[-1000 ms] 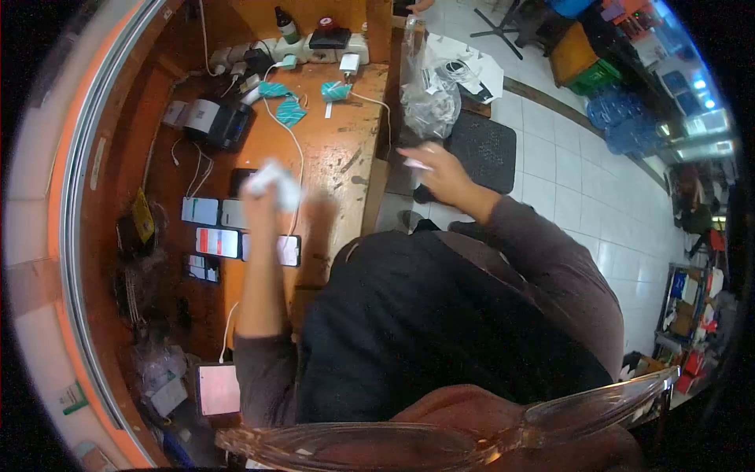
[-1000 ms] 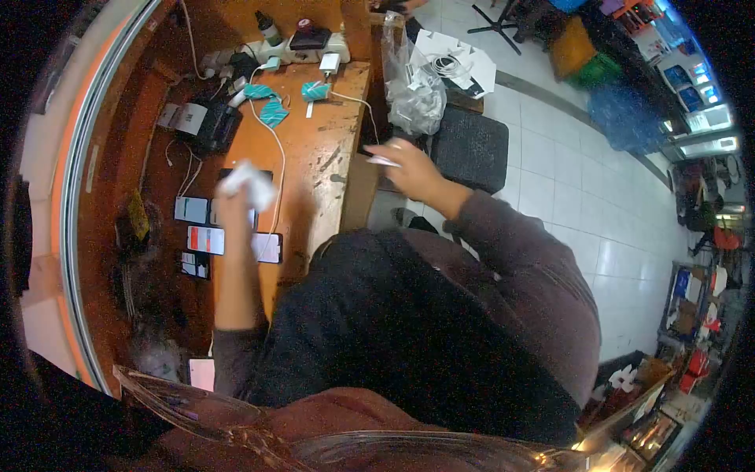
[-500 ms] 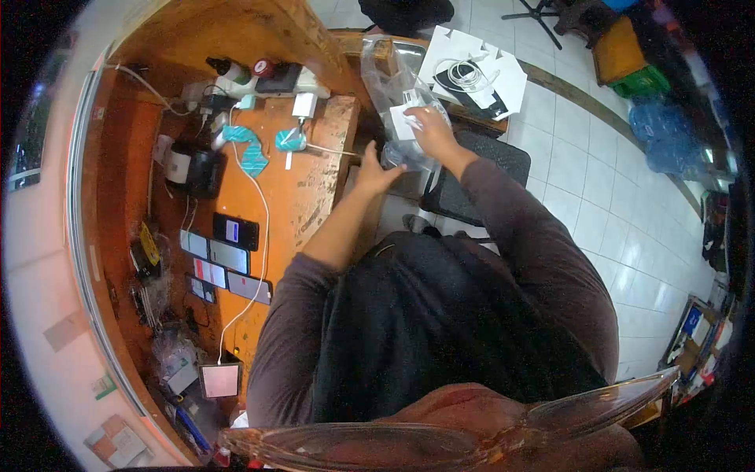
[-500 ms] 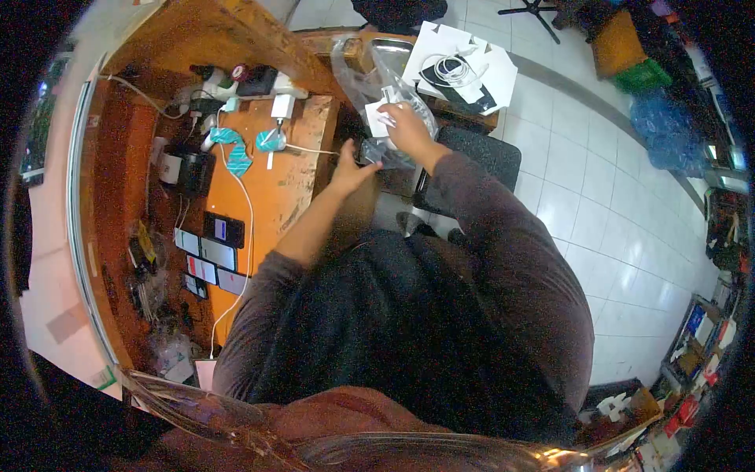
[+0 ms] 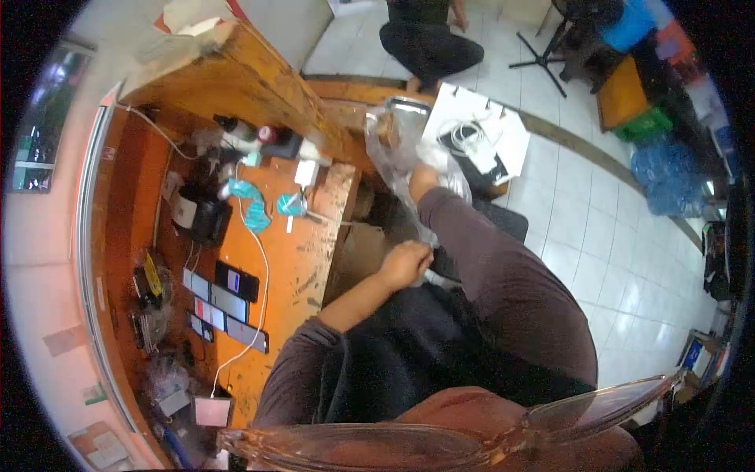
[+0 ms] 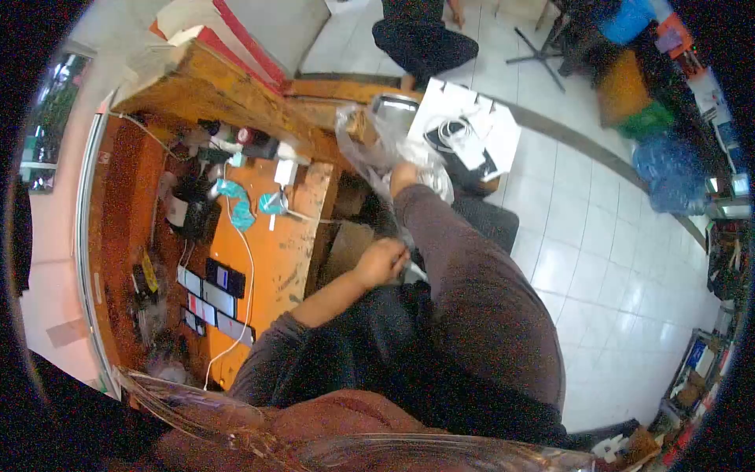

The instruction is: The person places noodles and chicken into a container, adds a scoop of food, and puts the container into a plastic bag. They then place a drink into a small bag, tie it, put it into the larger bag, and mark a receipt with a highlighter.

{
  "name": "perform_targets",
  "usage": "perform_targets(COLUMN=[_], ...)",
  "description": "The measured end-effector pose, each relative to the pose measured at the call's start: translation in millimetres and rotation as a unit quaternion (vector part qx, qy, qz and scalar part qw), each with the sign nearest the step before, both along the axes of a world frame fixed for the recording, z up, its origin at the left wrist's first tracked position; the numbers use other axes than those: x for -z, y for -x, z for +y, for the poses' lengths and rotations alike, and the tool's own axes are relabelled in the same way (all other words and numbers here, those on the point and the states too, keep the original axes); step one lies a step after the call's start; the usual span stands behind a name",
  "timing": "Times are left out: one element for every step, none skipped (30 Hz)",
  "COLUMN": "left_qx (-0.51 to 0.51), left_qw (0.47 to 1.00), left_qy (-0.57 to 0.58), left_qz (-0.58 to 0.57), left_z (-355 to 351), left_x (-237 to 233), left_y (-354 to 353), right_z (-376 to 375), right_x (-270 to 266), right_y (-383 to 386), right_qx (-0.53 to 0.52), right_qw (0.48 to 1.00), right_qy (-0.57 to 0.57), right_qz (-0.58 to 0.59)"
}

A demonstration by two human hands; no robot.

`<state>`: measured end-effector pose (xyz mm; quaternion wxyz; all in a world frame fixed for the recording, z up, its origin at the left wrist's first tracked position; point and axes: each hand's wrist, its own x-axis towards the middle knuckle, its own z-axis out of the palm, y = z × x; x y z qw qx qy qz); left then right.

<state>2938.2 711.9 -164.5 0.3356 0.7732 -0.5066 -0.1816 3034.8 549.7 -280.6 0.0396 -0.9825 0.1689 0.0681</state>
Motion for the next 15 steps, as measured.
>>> perform_targets(left_qx=[0.021, 0.018, 0.007, -0.004, -0.016, -0.04, -0.065, -0.091, -0.12, -0.146, -0.183, -0.219, -0.257, -0.288, -0.317], left_qw=[1.0, 1.0, 1.0, 1.0, 1.0, 0.999, 0.997, 0.994, 0.991, 0.987, 0.981, 0.972, 0.961, 0.946, 0.93], left_qy=[0.005, -0.025, -0.017, -0.009, -0.004, -0.007, -0.011, -0.018, -0.008, -0.009, -0.015, -0.013, -0.013, -0.019, -0.027], left_qz=[-0.002, 0.002, -0.002, -0.005, -0.007, -0.023, -0.036, -0.05, -0.054, -0.061, -0.067, -0.085, -0.105, -0.146, -0.185], left_z=[1, 3, 10, 18, 27, 38, 51, 67, 85, 105, 128, 151, 176, 202, 229], left_x=[0, -14, -17, -21, -27, -35, -49, -59, -60, -62, -65, -73, -83, -96, -107], left_y=[-2, -4, -7, -10, -15, -21, -25, -30, -37, -43, -46, -47, -51, -56, -62], right_z=[-5, -11, -15, -19, -24, -33, -40, -44, -46, -47, -44, -43, -34, -11, 10], right_x=[-2, -3, -3, 2, 2, 2, -2, -12, -21, -39, -67, -86, -110, -147, -182], right_y=[-1, -1, 1, 3, 4, 4, 2, -1, -2, 0, 2, 6, 6, 7, 7], right_qx=[-0.028, -0.055, -0.051, -0.048, -0.047, -0.112, -0.162, -0.212, -0.264, -0.253, -0.251, -0.245, -0.242, -0.221, -0.2], right_qw=[0.999, 0.995, 0.995, 0.99, 0.983, 0.976, 0.972, 0.964, 0.949, 0.956, 0.959, 0.964, 0.967, 0.972, 0.977], right_qy=[-0.026, -0.051, -0.088, -0.126, -0.166, -0.177, -0.168, -0.159, -0.15, -0.122, -0.096, -0.081, -0.067, -0.072, -0.075], right_qz=[0.031, 0.064, 0.019, -0.026, -0.069, -0.059, -0.012, 0.035, 0.082, 0.088, 0.093, 0.065, 0.035, 0.029, 0.025])
